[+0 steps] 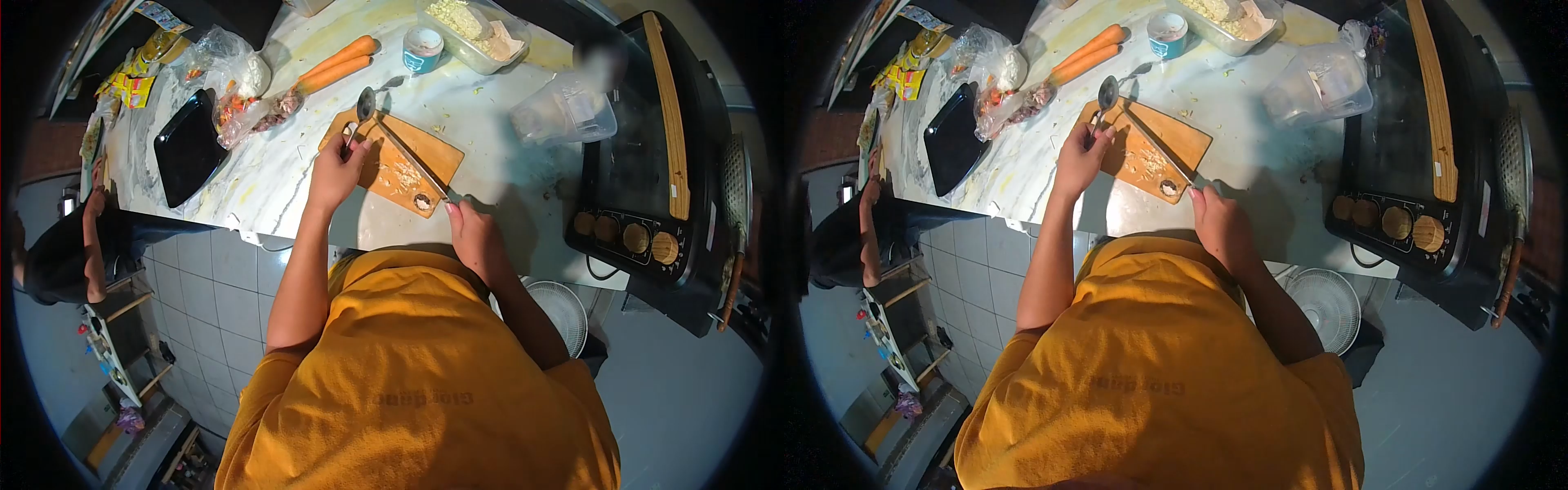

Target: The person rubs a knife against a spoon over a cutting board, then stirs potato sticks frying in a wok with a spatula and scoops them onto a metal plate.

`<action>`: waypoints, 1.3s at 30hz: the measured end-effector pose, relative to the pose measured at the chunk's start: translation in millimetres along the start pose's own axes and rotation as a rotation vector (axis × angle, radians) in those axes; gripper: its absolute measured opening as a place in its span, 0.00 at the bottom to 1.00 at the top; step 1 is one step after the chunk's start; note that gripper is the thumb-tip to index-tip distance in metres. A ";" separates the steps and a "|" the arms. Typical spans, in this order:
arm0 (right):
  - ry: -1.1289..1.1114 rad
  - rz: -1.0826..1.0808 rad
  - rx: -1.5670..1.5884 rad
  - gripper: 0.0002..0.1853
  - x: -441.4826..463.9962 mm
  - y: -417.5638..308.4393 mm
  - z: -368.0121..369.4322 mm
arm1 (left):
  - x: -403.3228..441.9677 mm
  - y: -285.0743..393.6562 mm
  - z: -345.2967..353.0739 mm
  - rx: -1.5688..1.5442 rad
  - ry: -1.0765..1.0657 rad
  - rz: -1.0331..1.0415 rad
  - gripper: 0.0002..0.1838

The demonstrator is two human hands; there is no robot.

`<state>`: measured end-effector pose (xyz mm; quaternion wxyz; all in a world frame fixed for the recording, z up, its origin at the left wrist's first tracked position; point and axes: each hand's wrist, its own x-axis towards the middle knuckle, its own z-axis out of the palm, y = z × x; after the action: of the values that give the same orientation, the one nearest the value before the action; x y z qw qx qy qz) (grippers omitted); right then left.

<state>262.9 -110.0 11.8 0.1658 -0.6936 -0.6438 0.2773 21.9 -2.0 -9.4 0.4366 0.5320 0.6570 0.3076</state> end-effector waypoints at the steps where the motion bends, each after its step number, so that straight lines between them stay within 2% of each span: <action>1: 0.013 0.000 -0.012 0.18 -1.1 -1.9 -2.3 | 0.8 -2.0 -0.7 -0.011 0.017 0.013 0.17; 8: 0.096 -0.043 -0.032 0.18 9.0 4.7 0.4 | -0.3 -1.6 -1.5 0.011 0.029 0.001 0.18; 20: 0.002 -0.007 -0.001 0.19 6.4 -1.0 -0.9 | -1.4 -3.4 -1.6 -0.002 0.029 0.001 0.19; 39: 0.002 0.007 0.007 0.17 5.4 -4.1 0.5 | -5.2 0.0 -3.8 -0.005 0.020 -0.022 0.19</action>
<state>259.4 -104.2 13.0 0.1679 -0.6956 -0.6402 0.2796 18.7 -6.8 -6.5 0.4346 0.5204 0.6664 0.3100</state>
